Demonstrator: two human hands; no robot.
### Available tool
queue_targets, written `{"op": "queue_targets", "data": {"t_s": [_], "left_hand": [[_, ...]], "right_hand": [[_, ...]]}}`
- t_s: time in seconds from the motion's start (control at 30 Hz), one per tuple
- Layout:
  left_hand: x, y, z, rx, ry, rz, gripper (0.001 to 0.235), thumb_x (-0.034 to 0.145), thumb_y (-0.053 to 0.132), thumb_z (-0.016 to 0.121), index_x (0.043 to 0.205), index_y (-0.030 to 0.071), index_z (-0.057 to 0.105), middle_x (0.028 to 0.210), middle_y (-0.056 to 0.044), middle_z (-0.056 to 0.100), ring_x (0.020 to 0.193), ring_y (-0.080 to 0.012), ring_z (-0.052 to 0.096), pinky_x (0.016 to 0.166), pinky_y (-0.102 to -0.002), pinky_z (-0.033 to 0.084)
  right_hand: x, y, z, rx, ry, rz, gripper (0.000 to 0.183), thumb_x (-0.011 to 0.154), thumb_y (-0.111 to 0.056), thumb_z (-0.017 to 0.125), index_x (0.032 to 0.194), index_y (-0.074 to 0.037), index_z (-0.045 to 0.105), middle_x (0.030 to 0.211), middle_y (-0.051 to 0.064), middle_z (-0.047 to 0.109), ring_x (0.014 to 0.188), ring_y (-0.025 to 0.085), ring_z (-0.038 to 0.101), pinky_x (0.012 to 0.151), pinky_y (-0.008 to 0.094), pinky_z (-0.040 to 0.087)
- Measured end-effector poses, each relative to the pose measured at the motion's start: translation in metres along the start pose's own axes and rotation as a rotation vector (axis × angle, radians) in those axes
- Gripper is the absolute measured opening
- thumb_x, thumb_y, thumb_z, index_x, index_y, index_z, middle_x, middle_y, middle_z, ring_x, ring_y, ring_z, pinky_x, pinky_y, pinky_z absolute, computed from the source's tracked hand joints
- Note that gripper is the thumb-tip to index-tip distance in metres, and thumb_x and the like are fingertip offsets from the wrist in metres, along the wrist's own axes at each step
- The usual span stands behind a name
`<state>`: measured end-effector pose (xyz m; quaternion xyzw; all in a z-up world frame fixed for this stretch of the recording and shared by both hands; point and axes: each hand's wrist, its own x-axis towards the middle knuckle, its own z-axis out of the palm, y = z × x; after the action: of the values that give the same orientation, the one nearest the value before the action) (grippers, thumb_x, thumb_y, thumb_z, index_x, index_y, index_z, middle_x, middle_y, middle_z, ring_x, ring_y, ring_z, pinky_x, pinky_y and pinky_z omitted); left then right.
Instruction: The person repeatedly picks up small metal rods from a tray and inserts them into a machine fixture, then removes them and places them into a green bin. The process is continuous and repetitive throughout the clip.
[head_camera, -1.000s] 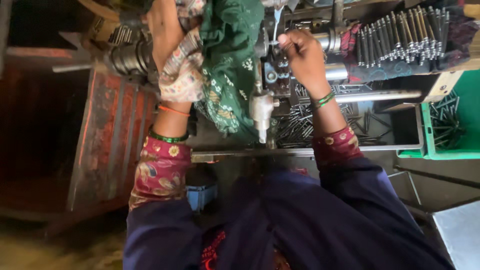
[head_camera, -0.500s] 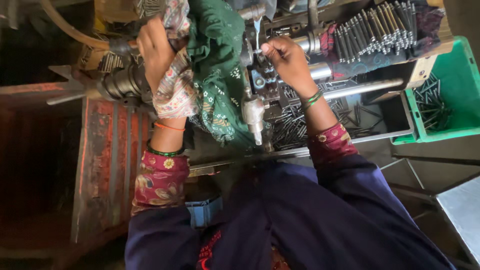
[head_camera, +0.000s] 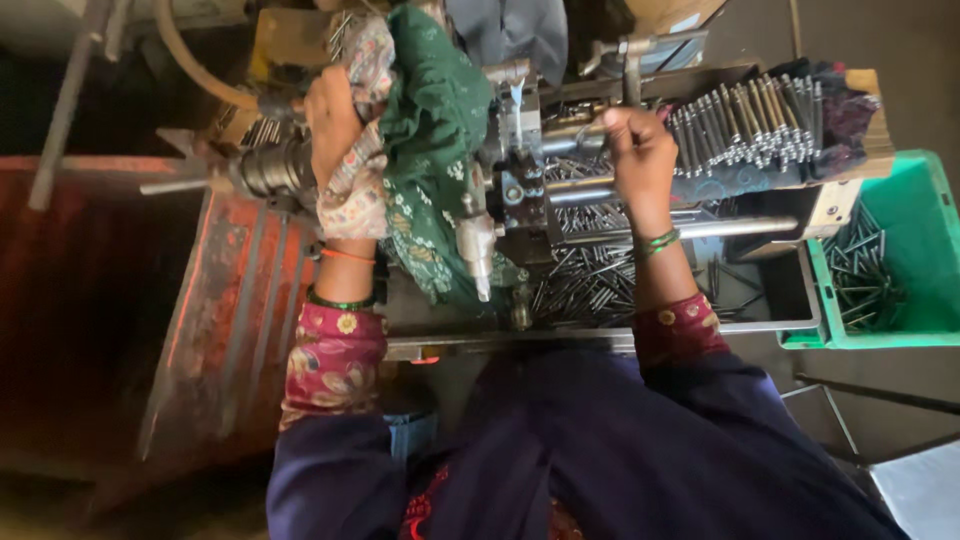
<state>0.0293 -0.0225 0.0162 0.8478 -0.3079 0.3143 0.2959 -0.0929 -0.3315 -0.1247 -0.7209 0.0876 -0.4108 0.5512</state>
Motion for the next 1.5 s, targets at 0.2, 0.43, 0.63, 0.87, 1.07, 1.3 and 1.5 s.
{"op": "queue_targets", "data": {"t_s": [0.2,0.43,0.63,0.87,1.07,1.3,1.5], "left_hand": [[0.0,-0.004,0.003,-0.047,-0.003,0.053,0.044,0.104,0.035,0.065,0.131,0.001,0.055,0.118,-0.023,0.058,0.114,-0.0426,0.055,0.1,-0.048,0.044],[0.004,-0.006,0.006,-0.038,-0.008,0.02,0.046,0.101,0.034,0.073,0.129,0.001,0.056,0.117,-0.022,0.063,0.111,-0.0424,0.058,0.098,-0.047,0.045],[0.0,0.007,-0.004,-0.121,-0.03,0.015,0.047,0.101,0.029,0.077,0.134,0.002,0.057,0.124,-0.02,0.064,0.117,-0.0391,0.06,0.103,-0.047,0.044],[0.003,0.021,-0.002,-0.11,0.033,0.031,0.048,0.1,0.025,0.081,0.135,0.002,0.057,0.125,-0.017,0.065,0.117,-0.0375,0.064,0.103,-0.047,0.048],[-0.005,0.034,0.044,-0.12,0.001,0.043,0.047,0.101,0.025,0.08,0.135,0.002,0.057,0.125,-0.017,0.065,0.118,-0.0376,0.064,0.103,-0.047,0.048],[-0.032,0.057,0.084,-0.163,-0.077,0.007,0.047,0.101,0.025,0.08,0.135,0.002,0.058,0.125,-0.017,0.065,0.118,-0.0377,0.064,0.103,-0.047,0.048],[-0.048,0.051,0.058,-0.098,-0.063,-0.058,0.047,0.101,0.026,0.08,0.135,0.002,0.058,0.125,-0.018,0.065,0.118,-0.0378,0.063,0.103,-0.047,0.048]], "right_hand": [[-0.011,0.004,0.049,0.737,0.092,0.405,0.02,0.098,-0.017,0.072,0.11,-0.002,0.075,0.094,0.005,0.076,0.082,0.012,0.073,0.077,0.027,0.062],[-0.021,0.004,0.066,0.897,0.115,0.481,0.023,0.1,-0.019,0.072,0.114,0.0,0.075,0.094,0.004,0.074,0.081,0.01,0.069,0.08,0.027,0.062],[-0.022,0.004,0.074,0.936,0.166,0.493,0.026,0.099,-0.019,0.072,0.115,0.0,0.075,0.101,0.004,0.075,0.085,0.009,0.069,0.083,0.027,0.063],[-0.037,-0.007,0.073,0.418,-0.073,0.198,0.041,0.107,-0.029,0.06,0.133,0.002,0.068,0.121,0.008,0.071,0.11,0.016,0.063,0.101,0.031,0.049],[-0.047,0.004,0.067,0.516,-0.32,0.085,0.055,0.115,-0.04,0.04,0.151,0.001,0.048,0.156,0.012,0.048,0.147,0.024,0.043,0.127,0.037,0.03],[-0.057,0.012,0.044,0.254,-0.479,-0.095,0.061,0.118,-0.046,0.031,0.166,-0.008,0.03,0.171,0.011,0.029,0.161,0.027,0.027,0.135,0.041,0.019],[-0.054,0.02,0.048,0.202,-0.505,-0.155,0.061,0.12,-0.046,0.029,0.169,-0.012,0.021,0.171,0.012,0.021,0.16,0.028,0.022,0.137,0.043,0.017]]}}
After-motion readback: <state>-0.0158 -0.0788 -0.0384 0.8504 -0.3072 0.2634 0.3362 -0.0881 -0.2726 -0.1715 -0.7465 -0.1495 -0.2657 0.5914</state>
